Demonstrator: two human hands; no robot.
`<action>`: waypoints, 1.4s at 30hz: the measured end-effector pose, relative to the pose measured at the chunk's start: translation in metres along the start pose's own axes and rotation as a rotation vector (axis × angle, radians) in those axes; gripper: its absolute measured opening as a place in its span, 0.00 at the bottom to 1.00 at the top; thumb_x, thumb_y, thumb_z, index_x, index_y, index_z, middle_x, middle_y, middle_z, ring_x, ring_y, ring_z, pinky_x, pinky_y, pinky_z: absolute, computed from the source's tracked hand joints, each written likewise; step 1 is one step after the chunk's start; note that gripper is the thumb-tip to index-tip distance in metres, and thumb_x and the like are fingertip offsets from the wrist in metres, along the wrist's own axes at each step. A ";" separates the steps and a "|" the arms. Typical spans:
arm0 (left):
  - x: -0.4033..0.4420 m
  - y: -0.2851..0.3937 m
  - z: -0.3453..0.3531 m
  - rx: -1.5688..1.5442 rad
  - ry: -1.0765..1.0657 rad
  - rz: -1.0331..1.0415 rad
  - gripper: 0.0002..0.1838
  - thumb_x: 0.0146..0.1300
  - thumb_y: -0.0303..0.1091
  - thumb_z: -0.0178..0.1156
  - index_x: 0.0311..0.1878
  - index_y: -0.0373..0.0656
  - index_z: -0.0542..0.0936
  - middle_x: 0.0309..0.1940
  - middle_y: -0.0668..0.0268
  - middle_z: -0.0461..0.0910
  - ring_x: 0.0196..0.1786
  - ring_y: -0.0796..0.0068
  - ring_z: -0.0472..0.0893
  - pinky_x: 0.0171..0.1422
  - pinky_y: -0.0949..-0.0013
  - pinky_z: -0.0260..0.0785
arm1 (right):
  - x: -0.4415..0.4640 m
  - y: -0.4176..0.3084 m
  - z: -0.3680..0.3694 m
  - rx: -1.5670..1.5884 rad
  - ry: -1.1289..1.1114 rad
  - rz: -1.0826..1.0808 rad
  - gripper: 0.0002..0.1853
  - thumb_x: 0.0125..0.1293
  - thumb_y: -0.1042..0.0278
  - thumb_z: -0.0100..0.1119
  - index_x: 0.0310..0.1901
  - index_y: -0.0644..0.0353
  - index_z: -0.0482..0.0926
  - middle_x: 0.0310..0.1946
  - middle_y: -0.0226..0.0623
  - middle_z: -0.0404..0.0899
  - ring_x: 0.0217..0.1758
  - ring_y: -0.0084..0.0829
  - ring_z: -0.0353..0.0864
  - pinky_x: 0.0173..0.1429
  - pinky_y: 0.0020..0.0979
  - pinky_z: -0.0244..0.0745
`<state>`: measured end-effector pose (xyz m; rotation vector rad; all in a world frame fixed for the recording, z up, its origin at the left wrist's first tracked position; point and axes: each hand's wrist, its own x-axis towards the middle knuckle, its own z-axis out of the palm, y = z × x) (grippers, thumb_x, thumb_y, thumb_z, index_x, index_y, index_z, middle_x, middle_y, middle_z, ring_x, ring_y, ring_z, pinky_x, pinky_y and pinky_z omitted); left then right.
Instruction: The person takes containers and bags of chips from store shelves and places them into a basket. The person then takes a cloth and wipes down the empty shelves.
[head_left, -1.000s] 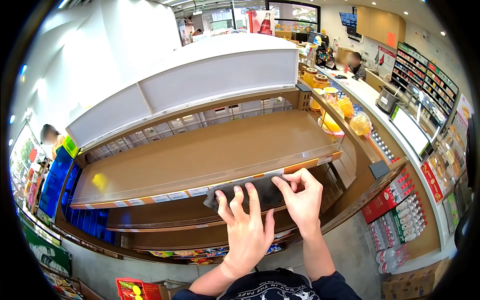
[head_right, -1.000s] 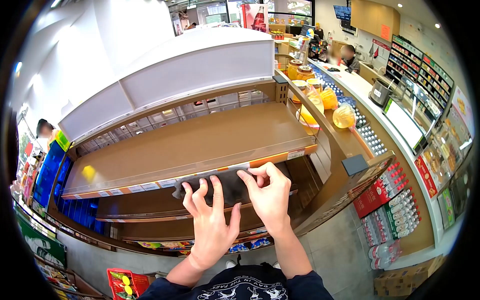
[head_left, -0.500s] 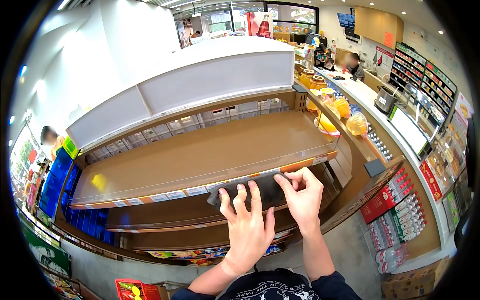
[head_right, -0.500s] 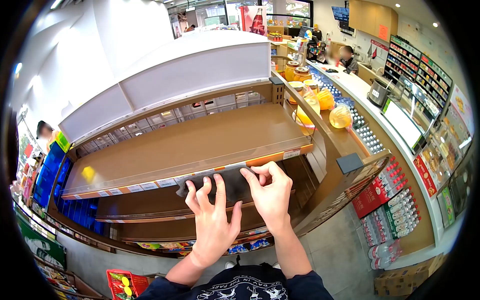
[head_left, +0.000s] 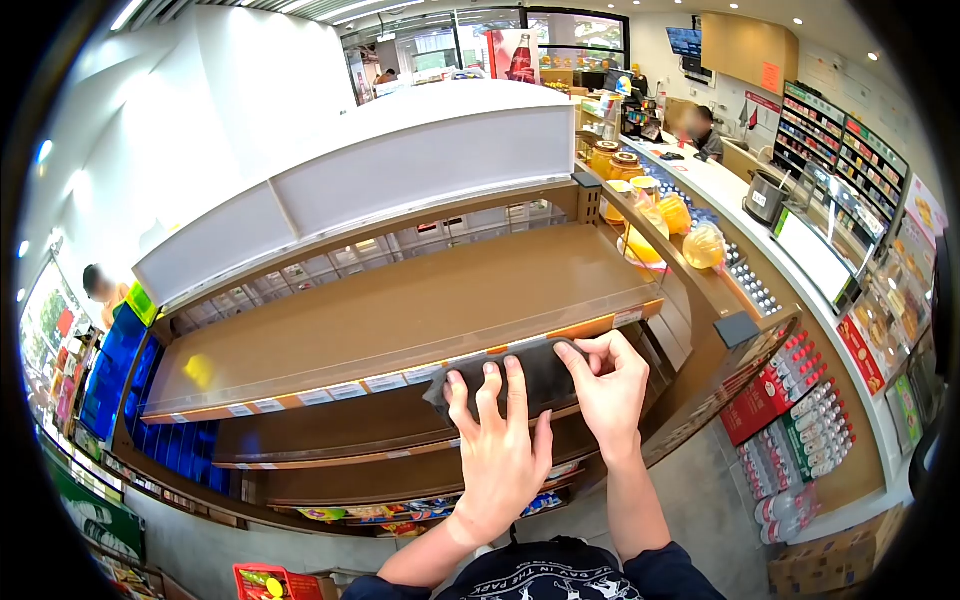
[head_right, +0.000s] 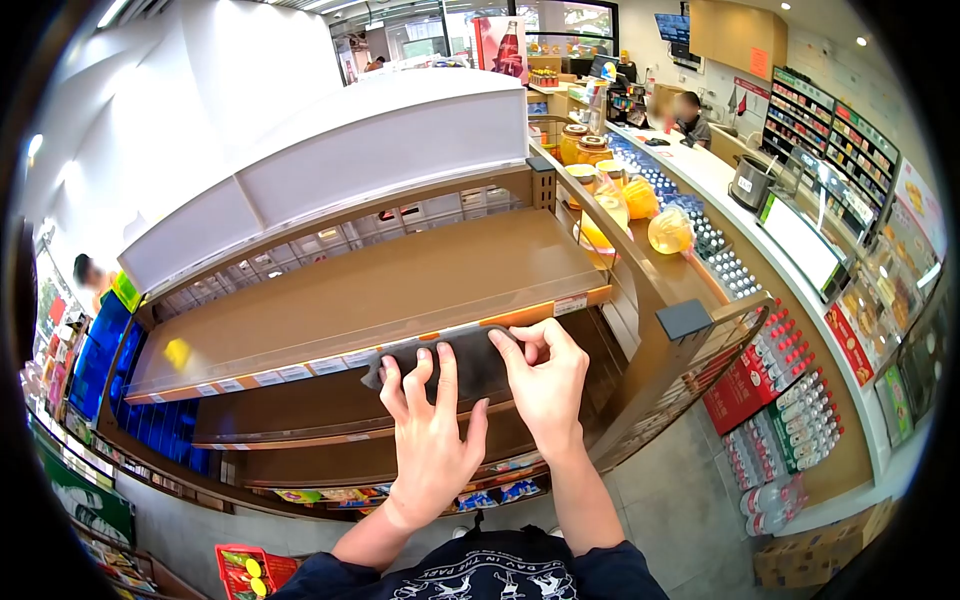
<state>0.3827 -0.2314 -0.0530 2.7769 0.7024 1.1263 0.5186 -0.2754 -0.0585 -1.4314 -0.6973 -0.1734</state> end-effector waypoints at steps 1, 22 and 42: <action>0.000 0.000 0.001 -0.001 0.000 0.003 0.36 0.57 0.32 0.67 0.67 0.31 0.66 0.60 0.43 0.61 0.65 0.30 0.54 0.70 0.36 0.52 | 0.000 0.001 -0.001 0.001 0.005 0.003 0.08 0.56 0.75 0.73 0.30 0.65 0.80 0.15 0.22 0.64 0.19 0.12 0.60 0.23 0.20 0.58; 0.009 0.016 0.015 0.064 0.016 0.059 0.37 0.56 0.32 0.66 0.67 0.28 0.65 0.60 0.41 0.62 0.63 0.29 0.55 0.70 0.36 0.52 | -0.013 -0.006 -0.009 0.181 0.103 0.058 0.07 0.63 0.75 0.66 0.40 0.64 0.78 0.30 0.34 0.83 0.29 0.19 0.81 0.30 0.20 0.75; 0.016 0.033 0.029 0.065 0.012 0.113 0.36 0.53 0.32 0.66 0.65 0.27 0.67 0.60 0.39 0.63 0.63 0.28 0.55 0.70 0.37 0.49 | -0.014 0.005 -0.033 -0.129 -0.102 -0.156 0.21 0.64 0.78 0.61 0.60 0.57 0.79 0.37 0.42 0.78 0.36 0.31 0.81 0.41 0.32 0.77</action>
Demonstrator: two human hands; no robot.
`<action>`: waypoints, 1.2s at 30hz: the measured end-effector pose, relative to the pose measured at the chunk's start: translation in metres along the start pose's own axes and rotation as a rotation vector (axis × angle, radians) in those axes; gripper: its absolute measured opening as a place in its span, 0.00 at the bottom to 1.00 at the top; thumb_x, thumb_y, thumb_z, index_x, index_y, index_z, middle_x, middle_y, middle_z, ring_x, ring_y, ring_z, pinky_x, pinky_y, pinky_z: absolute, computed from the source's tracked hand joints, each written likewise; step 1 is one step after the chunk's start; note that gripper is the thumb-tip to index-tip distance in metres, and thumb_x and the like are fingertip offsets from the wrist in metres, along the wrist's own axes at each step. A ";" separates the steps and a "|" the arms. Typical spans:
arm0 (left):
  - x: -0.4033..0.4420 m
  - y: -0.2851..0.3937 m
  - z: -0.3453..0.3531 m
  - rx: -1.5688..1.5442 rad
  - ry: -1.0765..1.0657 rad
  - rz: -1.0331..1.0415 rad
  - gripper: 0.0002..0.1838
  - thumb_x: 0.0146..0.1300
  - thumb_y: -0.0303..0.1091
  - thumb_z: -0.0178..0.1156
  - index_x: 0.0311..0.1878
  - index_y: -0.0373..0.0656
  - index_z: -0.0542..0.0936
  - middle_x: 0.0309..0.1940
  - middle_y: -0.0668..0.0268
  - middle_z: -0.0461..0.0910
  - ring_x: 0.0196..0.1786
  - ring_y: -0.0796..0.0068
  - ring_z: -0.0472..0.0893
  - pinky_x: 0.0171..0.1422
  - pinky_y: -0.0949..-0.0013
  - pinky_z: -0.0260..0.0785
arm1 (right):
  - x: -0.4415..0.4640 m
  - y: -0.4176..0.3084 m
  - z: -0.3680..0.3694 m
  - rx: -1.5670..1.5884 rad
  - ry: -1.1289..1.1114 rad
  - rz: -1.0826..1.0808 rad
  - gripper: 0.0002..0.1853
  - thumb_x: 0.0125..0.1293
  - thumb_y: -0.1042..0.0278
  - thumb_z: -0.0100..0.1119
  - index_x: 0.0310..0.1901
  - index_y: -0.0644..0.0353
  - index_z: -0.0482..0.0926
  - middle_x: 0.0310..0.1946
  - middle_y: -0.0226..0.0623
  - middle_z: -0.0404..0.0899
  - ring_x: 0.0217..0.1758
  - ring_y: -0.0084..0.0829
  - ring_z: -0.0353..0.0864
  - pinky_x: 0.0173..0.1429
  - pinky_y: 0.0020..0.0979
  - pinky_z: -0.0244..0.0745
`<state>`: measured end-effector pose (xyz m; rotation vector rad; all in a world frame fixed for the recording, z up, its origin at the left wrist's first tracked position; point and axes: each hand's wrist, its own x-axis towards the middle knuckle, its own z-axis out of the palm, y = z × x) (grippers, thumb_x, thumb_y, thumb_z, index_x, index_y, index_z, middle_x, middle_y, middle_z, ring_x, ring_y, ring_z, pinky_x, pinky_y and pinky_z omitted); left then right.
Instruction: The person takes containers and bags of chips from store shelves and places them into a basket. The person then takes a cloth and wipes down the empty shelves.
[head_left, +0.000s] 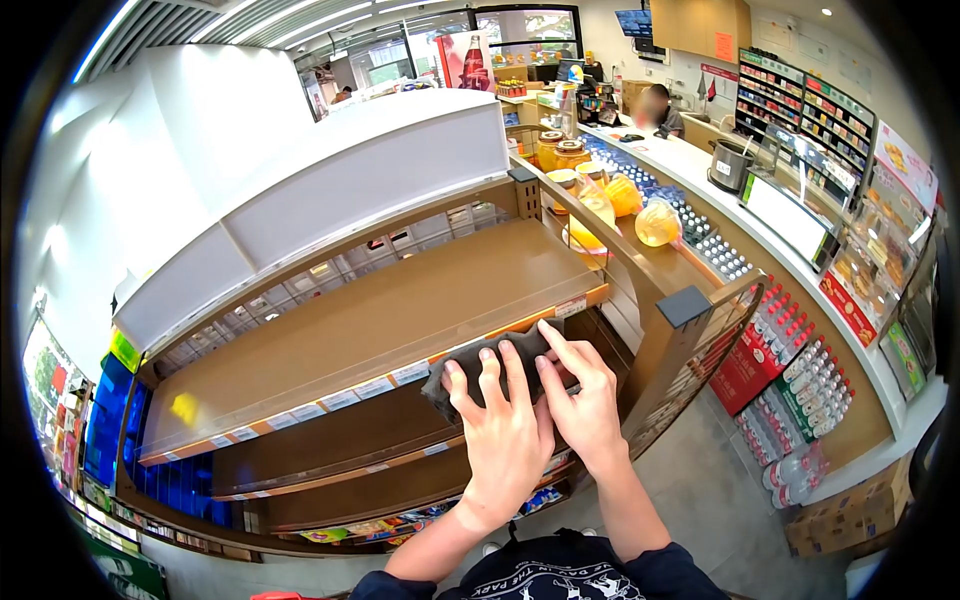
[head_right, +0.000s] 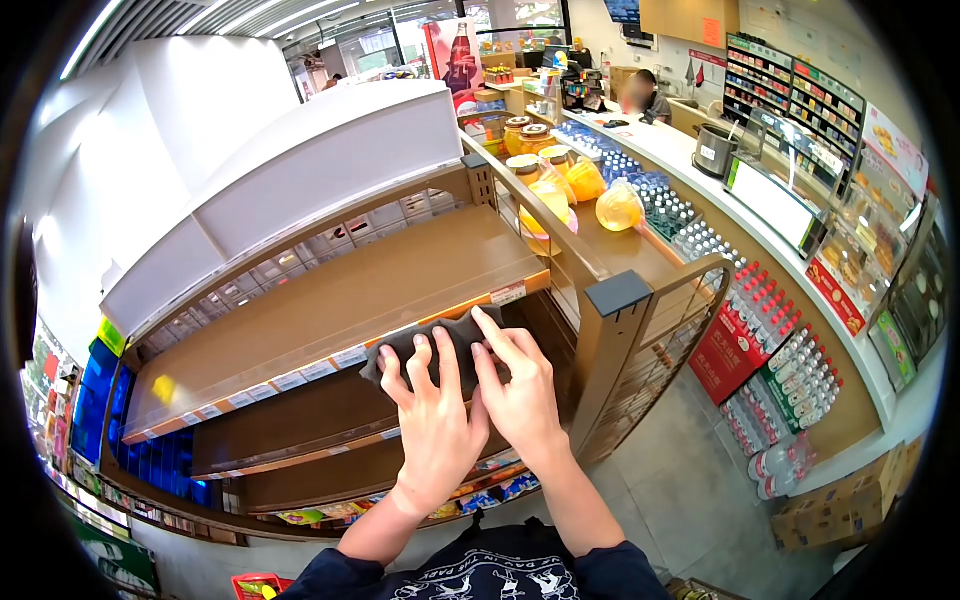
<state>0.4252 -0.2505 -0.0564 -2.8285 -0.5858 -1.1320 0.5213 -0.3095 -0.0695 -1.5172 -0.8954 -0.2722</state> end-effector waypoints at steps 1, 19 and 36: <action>0.000 0.000 0.001 0.000 0.000 0.004 0.36 0.53 0.32 0.66 0.65 0.27 0.67 0.60 0.39 0.63 0.63 0.28 0.55 0.70 0.37 0.49 | 0.000 0.000 -0.001 0.008 0.000 0.027 0.22 0.64 0.79 0.60 0.61 0.58 0.78 0.36 0.39 0.78 0.34 0.27 0.80 0.40 0.29 0.76; 0.003 0.009 0.016 -0.024 0.023 0.024 0.38 0.52 0.31 0.66 0.67 0.28 0.66 0.60 0.37 0.62 0.63 0.27 0.55 0.70 0.37 0.50 | -0.001 0.002 -0.012 0.038 -0.053 0.193 0.29 0.65 0.77 0.58 0.69 0.54 0.68 0.33 0.42 0.80 0.33 0.32 0.82 0.41 0.32 0.78; 0.006 0.016 0.020 -0.075 0.003 0.043 0.38 0.51 0.30 0.64 0.68 0.30 0.66 0.61 0.37 0.63 0.63 0.26 0.55 0.71 0.37 0.48 | -0.001 0.001 -0.017 -0.009 -0.091 0.296 0.33 0.69 0.76 0.48 0.75 0.45 0.56 0.33 0.49 0.83 0.36 0.46 0.85 0.44 0.41 0.77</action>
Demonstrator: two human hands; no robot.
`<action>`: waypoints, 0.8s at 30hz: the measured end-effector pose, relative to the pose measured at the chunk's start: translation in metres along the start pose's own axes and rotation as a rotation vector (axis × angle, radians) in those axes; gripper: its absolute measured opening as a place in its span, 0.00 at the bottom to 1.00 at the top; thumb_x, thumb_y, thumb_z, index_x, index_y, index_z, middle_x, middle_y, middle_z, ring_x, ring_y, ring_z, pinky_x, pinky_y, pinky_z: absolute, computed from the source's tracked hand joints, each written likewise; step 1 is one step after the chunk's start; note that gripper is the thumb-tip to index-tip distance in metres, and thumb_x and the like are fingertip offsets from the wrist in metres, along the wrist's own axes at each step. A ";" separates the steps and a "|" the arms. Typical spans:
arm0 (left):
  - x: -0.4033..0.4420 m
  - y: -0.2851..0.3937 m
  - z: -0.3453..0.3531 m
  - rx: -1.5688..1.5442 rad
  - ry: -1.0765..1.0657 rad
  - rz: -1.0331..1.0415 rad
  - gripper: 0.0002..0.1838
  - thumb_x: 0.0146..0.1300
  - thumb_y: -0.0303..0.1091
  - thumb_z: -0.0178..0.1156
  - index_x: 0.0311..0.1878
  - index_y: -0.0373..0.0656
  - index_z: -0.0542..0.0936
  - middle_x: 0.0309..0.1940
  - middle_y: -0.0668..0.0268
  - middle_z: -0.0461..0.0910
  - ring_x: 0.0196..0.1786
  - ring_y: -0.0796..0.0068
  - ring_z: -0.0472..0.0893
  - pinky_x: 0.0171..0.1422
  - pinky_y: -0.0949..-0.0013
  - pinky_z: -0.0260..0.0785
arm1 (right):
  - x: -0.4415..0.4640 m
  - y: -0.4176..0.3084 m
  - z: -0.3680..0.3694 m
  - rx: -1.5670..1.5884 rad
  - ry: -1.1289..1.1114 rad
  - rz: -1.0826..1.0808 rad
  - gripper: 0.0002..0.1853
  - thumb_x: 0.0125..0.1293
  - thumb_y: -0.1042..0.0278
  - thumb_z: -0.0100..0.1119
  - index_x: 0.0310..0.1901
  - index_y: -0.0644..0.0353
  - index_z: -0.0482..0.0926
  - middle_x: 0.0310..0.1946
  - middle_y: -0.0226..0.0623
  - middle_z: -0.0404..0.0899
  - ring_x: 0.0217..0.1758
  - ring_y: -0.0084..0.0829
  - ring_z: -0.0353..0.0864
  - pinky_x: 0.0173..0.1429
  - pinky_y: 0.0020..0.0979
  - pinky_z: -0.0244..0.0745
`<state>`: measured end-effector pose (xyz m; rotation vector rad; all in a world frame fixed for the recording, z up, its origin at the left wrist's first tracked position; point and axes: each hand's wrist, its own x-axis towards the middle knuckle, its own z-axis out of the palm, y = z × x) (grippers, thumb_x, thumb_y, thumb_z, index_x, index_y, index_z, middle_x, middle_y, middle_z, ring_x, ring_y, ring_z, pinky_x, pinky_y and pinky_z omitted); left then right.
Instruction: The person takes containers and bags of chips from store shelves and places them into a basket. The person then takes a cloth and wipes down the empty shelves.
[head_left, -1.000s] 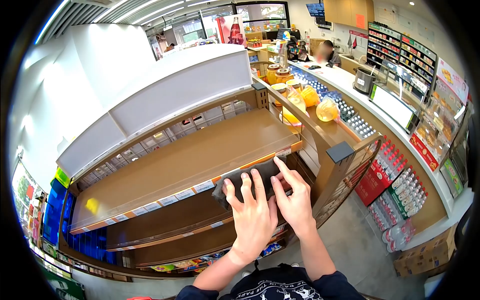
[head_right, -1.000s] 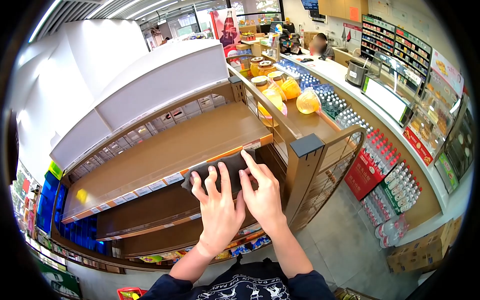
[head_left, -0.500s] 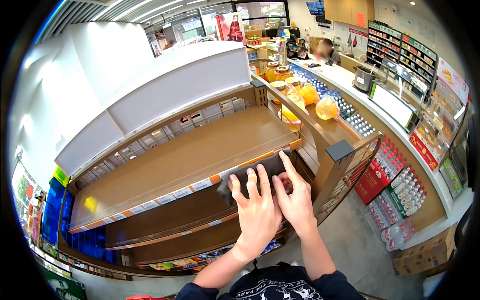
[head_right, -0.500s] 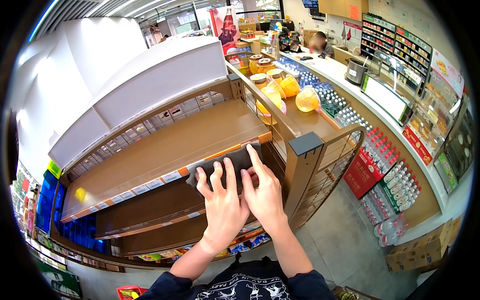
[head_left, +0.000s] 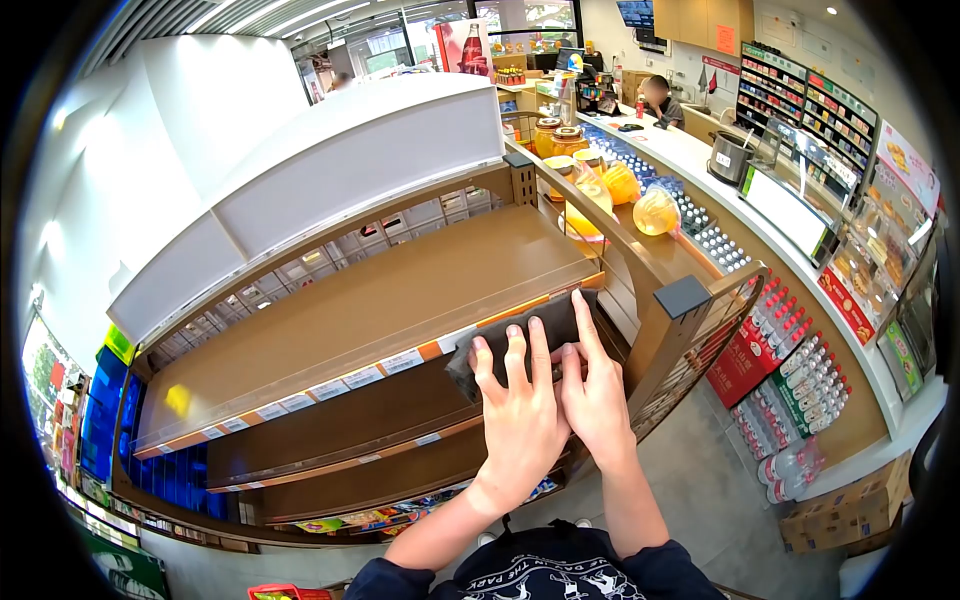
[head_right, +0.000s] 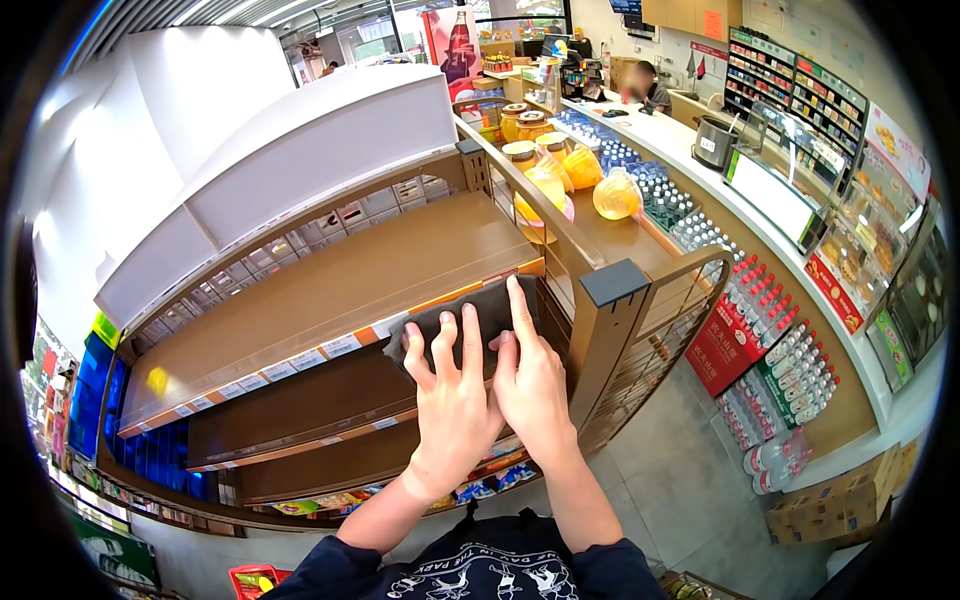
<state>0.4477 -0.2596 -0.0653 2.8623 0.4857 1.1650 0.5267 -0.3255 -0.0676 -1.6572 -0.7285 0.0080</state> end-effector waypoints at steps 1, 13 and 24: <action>0.000 0.000 0.001 0.000 0.000 0.000 0.38 0.51 0.30 0.64 0.68 0.30 0.66 0.61 0.37 0.63 0.63 0.26 0.55 0.71 0.37 0.48 | 0.000 0.001 0.000 -0.010 0.004 0.006 0.34 0.69 0.76 0.48 0.75 0.44 0.55 0.32 0.49 0.83 0.36 0.46 0.85 0.44 0.42 0.77; 0.002 -0.004 0.013 -0.050 -0.018 0.124 0.32 0.52 0.32 0.63 0.62 0.31 0.73 0.65 0.50 0.69 0.69 0.49 0.63 0.75 0.40 0.47 | 0.006 0.005 0.004 0.003 0.099 -0.038 0.34 0.70 0.72 0.51 0.76 0.54 0.53 0.35 0.48 0.81 0.36 0.42 0.83 0.44 0.40 0.77; -0.009 -0.015 0.018 -0.115 0.001 0.102 0.33 0.55 0.31 0.61 0.66 0.35 0.70 0.73 0.52 0.59 0.75 0.43 0.55 0.76 0.37 0.42 | 0.006 0.010 0.012 0.026 0.185 -0.102 0.36 0.69 0.73 0.56 0.76 0.52 0.54 0.61 0.54 0.64 0.61 0.43 0.70 0.51 0.35 0.77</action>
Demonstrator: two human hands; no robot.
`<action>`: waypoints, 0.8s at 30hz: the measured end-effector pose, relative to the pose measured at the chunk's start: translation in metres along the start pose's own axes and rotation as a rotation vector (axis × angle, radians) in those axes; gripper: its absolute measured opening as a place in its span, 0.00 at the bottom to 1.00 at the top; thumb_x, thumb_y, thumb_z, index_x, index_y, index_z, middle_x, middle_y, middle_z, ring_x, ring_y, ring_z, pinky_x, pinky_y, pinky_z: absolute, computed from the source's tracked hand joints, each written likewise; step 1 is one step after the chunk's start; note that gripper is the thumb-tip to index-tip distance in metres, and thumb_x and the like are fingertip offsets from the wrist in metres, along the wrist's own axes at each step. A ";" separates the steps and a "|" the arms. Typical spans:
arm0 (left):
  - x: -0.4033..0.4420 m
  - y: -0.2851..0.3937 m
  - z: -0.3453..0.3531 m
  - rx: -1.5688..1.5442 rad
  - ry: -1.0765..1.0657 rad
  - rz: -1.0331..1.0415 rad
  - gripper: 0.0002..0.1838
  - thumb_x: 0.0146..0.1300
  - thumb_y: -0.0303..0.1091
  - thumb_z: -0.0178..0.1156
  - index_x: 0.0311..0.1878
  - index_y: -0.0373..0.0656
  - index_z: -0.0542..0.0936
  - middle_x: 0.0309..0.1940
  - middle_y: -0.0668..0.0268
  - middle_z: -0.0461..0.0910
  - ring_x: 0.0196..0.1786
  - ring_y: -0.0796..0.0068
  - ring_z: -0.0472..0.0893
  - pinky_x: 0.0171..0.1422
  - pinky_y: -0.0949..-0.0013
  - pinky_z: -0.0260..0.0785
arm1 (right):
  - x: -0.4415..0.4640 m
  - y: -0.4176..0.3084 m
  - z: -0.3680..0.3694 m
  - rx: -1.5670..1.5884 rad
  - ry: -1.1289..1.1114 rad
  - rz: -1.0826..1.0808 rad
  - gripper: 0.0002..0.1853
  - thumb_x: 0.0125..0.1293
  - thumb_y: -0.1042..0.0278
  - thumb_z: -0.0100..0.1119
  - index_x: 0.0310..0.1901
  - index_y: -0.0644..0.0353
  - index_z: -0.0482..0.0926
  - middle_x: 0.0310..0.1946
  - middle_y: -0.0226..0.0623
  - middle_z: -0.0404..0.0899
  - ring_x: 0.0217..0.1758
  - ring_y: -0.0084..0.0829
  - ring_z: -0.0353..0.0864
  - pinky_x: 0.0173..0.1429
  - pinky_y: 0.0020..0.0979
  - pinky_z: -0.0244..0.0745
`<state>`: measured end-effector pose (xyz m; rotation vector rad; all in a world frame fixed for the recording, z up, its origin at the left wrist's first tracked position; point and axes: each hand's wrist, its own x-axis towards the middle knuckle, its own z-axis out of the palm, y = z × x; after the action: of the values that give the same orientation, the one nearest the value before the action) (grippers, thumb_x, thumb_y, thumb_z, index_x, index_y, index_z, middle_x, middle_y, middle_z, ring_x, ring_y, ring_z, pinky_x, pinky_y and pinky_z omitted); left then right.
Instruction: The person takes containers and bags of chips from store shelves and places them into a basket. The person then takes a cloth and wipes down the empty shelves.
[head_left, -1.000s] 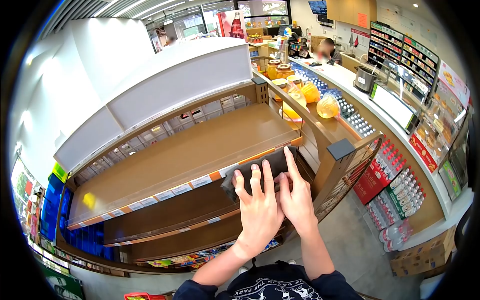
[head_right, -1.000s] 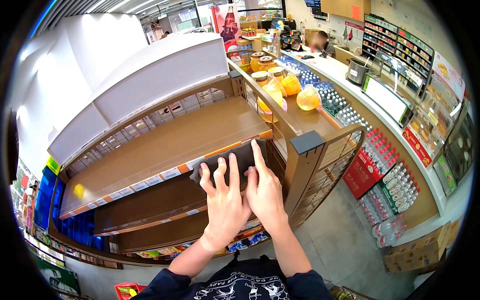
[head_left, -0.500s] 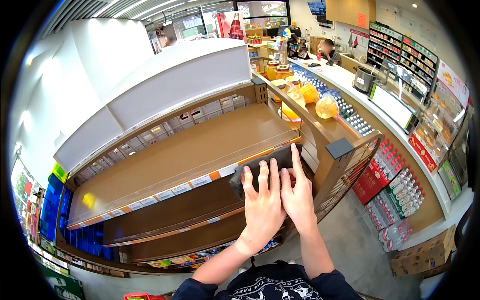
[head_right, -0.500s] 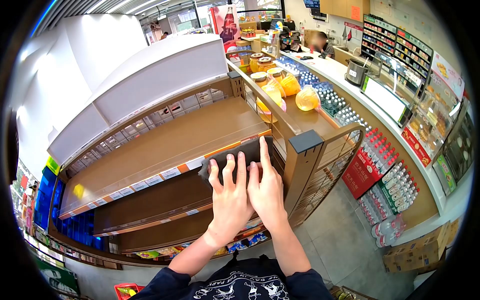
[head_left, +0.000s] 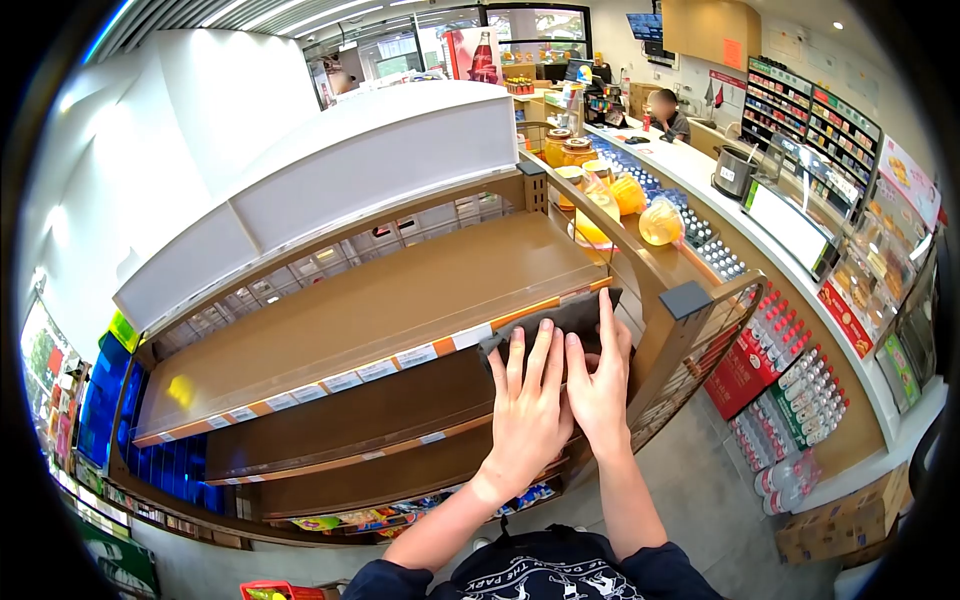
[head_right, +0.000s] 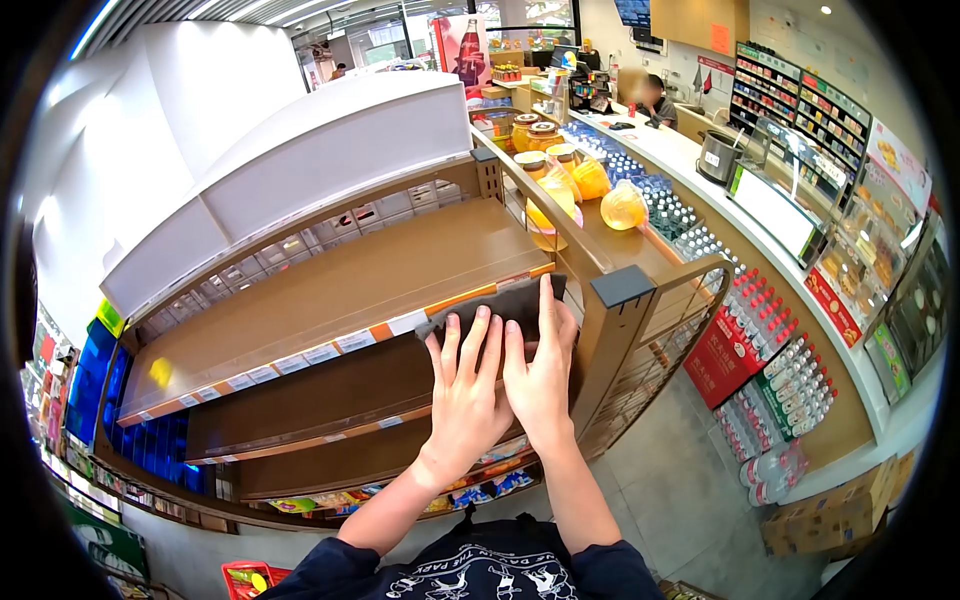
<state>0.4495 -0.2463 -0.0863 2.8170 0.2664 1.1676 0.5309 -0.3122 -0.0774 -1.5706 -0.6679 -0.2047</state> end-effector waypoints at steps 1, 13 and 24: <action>-0.001 -0.001 0.000 0.001 0.000 -0.003 0.33 0.55 0.31 0.61 0.66 0.35 0.70 0.73 0.52 0.59 0.75 0.43 0.55 0.76 0.37 0.42 | 0.000 0.000 0.000 0.011 0.007 0.006 0.36 0.68 0.73 0.57 0.75 0.52 0.55 0.63 0.55 0.62 0.63 0.45 0.69 0.54 0.35 0.76; -0.006 -0.011 0.000 -0.011 -0.021 0.004 0.35 0.54 0.30 0.64 0.69 0.40 0.69 0.74 0.57 0.60 0.77 0.46 0.53 0.73 0.25 0.25 | 0.000 0.011 0.000 0.033 0.031 -0.014 0.31 0.68 0.73 0.57 0.72 0.57 0.61 0.65 0.57 0.66 0.63 0.44 0.72 0.56 0.35 0.75; -0.009 -0.032 0.001 -0.386 0.030 0.147 0.25 0.55 0.22 0.64 0.59 0.38 0.78 0.69 0.54 0.68 0.74 0.45 0.61 0.74 0.44 0.55 | -0.001 0.015 0.012 0.245 0.047 0.033 0.22 0.68 0.76 0.56 0.63 0.62 0.68 0.39 0.41 0.82 0.40 0.27 0.81 0.46 0.28 0.78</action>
<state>0.4400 -0.2171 -0.0981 2.5140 -0.1536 1.1438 0.5350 -0.3009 -0.0918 -1.3375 -0.6055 -0.1293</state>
